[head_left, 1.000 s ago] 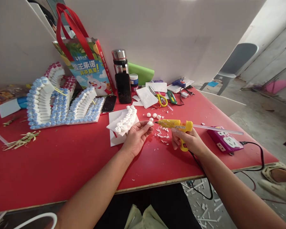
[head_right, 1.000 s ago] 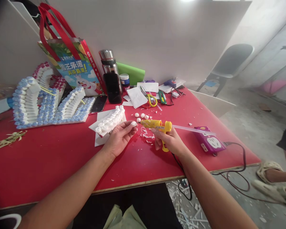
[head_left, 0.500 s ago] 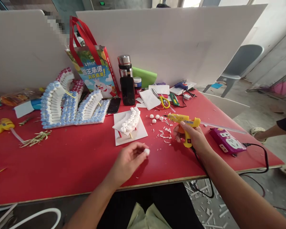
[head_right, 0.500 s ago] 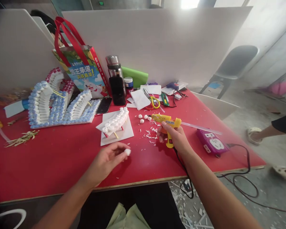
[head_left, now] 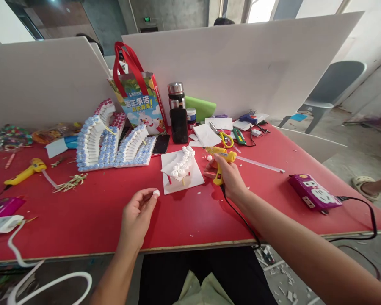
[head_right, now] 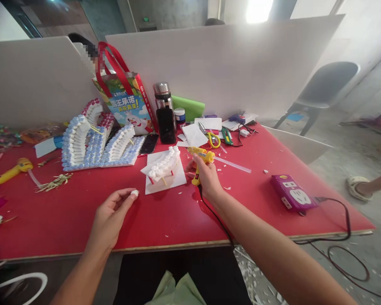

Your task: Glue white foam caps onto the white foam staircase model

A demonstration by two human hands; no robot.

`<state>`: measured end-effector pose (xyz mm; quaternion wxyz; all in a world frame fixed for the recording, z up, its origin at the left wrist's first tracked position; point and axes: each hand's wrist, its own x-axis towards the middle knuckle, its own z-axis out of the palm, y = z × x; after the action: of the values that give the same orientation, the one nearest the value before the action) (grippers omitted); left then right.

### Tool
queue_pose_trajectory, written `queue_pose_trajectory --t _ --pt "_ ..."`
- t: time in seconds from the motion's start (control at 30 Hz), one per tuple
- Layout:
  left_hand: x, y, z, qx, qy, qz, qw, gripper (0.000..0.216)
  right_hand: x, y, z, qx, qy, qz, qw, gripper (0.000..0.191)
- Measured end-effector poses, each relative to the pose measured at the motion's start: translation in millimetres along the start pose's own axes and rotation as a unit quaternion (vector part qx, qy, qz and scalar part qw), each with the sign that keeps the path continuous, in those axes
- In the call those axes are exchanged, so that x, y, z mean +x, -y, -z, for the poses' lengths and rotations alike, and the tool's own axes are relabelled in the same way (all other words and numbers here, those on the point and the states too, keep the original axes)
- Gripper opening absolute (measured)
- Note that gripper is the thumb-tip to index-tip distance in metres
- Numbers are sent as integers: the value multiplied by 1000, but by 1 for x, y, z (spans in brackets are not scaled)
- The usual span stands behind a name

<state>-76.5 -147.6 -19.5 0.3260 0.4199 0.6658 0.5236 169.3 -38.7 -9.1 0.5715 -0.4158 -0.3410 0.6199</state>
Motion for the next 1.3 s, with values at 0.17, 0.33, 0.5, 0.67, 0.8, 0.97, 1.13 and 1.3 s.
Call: queue_pose_trajectory --t 0.17,0.33,0.5,0.67,0.8,0.97,1.13,1.3 --pt "6 10 -9 -31 -25 8 999 43 -4 -9 6 -9 18 -2 1000 35" --pt "13 11 -15 -51 -17 18 998 42 -5 -6 10 -8 33 -31 999 33" --pt "16 6 -5 42 15 -24 999 37 -4 -3 9 -2 26 -57 998 32" --pt "16 3 1 208 34 -145 967 26 -1 -1 11 -10 35 -64 997 32" --pt "16 5 -1 267 45 -220 937 21 1 -2 15 -22 31 -69 997 31" --pt "15 6 -4 319 46 -272 907 18 4 -5 18 -36 46 -58 997 32" --pt "14 8 -4 349 45 -277 894 19 4 -4 16 -32 43 -63 997 32" --pt "19 6 4 296 53 -230 925 21 2 -2 14 -15 27 -78 996 30"
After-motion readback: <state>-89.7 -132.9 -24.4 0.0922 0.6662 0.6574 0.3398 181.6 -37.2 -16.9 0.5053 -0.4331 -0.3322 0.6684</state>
